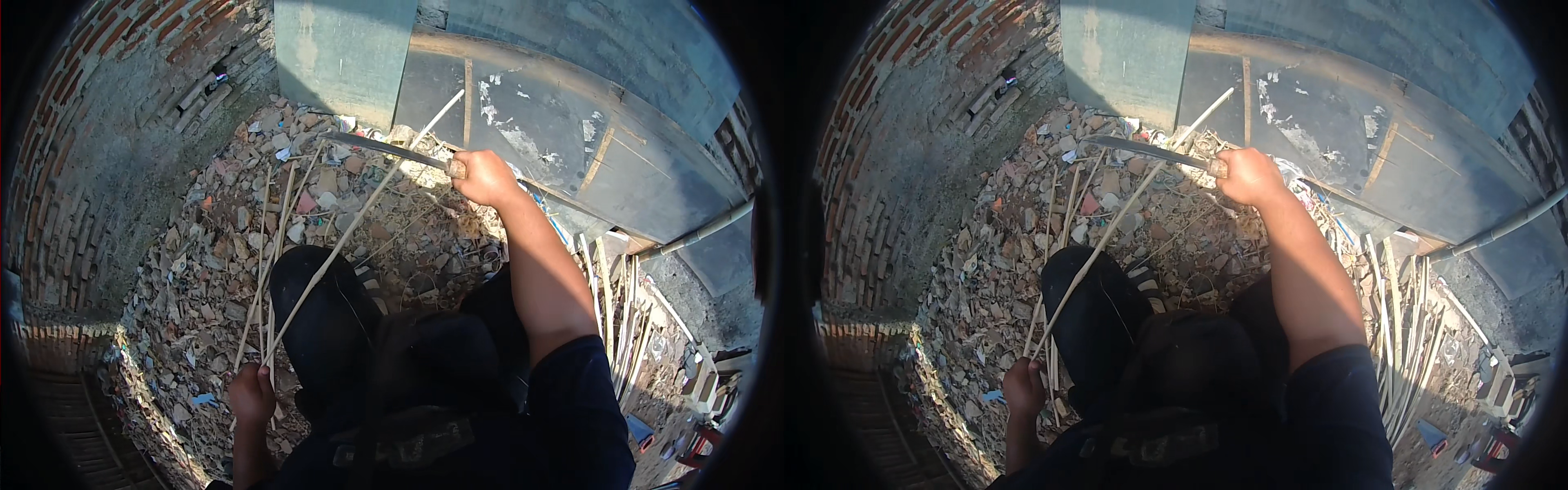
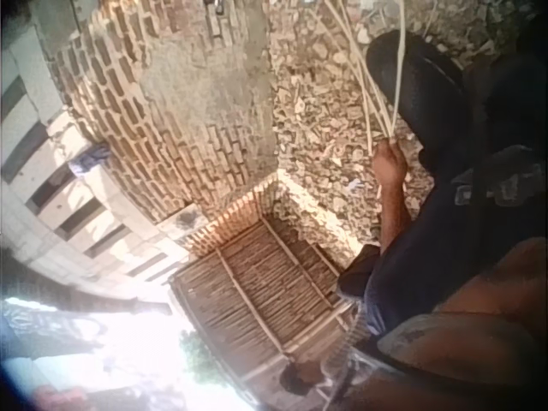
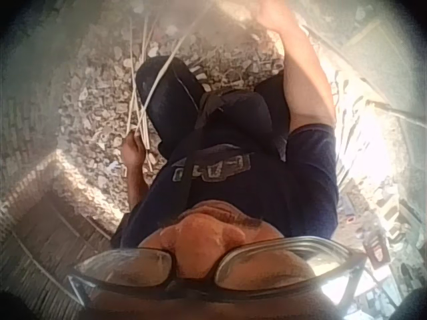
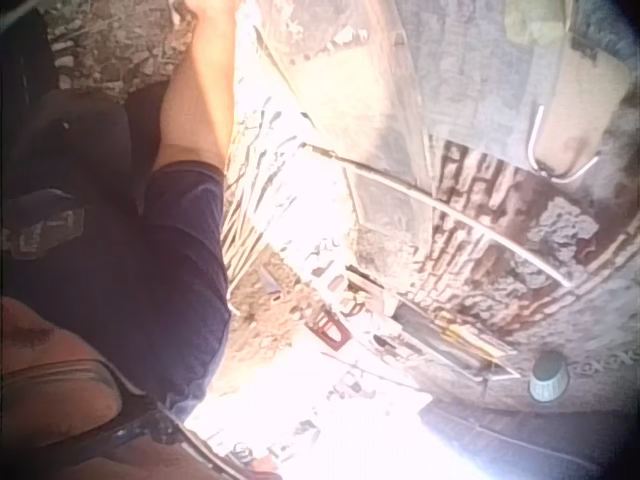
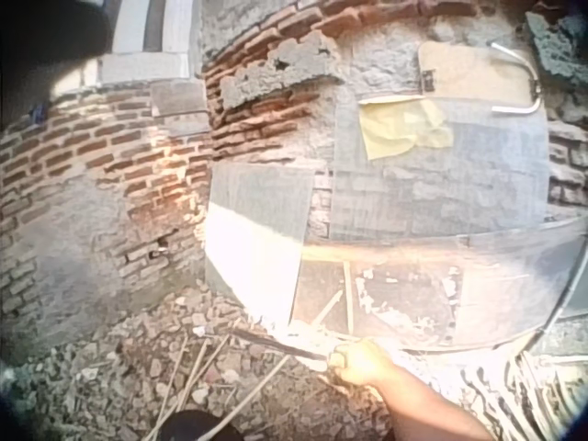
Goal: The person scrapes and shaves a bamboo stick with a knife by hand.
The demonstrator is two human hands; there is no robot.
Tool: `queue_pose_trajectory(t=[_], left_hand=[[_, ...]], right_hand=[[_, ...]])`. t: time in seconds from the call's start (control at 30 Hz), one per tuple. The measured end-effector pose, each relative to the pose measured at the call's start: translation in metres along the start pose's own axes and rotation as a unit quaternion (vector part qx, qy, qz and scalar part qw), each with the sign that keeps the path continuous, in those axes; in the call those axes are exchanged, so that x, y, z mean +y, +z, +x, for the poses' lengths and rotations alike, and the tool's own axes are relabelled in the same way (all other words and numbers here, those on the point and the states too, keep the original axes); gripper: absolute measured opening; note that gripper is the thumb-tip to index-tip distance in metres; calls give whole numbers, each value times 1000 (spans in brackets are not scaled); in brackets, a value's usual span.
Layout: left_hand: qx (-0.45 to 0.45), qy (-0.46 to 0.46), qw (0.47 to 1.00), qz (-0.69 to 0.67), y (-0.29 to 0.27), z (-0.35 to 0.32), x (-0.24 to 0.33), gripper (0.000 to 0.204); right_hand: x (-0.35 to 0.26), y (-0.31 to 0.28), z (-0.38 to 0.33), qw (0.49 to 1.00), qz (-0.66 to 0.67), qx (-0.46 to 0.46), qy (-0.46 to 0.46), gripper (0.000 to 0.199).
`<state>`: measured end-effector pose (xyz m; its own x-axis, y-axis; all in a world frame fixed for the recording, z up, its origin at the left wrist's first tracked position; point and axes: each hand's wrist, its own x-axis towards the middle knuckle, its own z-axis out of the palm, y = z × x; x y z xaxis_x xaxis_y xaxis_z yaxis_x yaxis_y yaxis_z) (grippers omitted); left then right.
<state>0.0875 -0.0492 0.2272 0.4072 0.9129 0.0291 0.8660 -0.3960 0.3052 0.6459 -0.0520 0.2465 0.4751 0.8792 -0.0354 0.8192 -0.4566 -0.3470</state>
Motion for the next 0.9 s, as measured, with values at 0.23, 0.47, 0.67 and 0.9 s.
queue_pose_trajectory(t=[0.23,0.47,0.67,0.9], left_hand=[[21,15,1000,6,6,-3,-11,27],[18,24,999,25,1,-5,-14,25],[13,10,1000,1,-2,-9,-18,41],[21,27,999,11,-4,-8,-30,29]], right_hand=[[-44,-2,-19,990,-50,-49,-120,29],[-1,-3,-2,1000,-17,-12,-9,39],[-26,-8,-13,992,-27,-34,-119,28],[-1,-3,-3,1000,5,15,2,33]])
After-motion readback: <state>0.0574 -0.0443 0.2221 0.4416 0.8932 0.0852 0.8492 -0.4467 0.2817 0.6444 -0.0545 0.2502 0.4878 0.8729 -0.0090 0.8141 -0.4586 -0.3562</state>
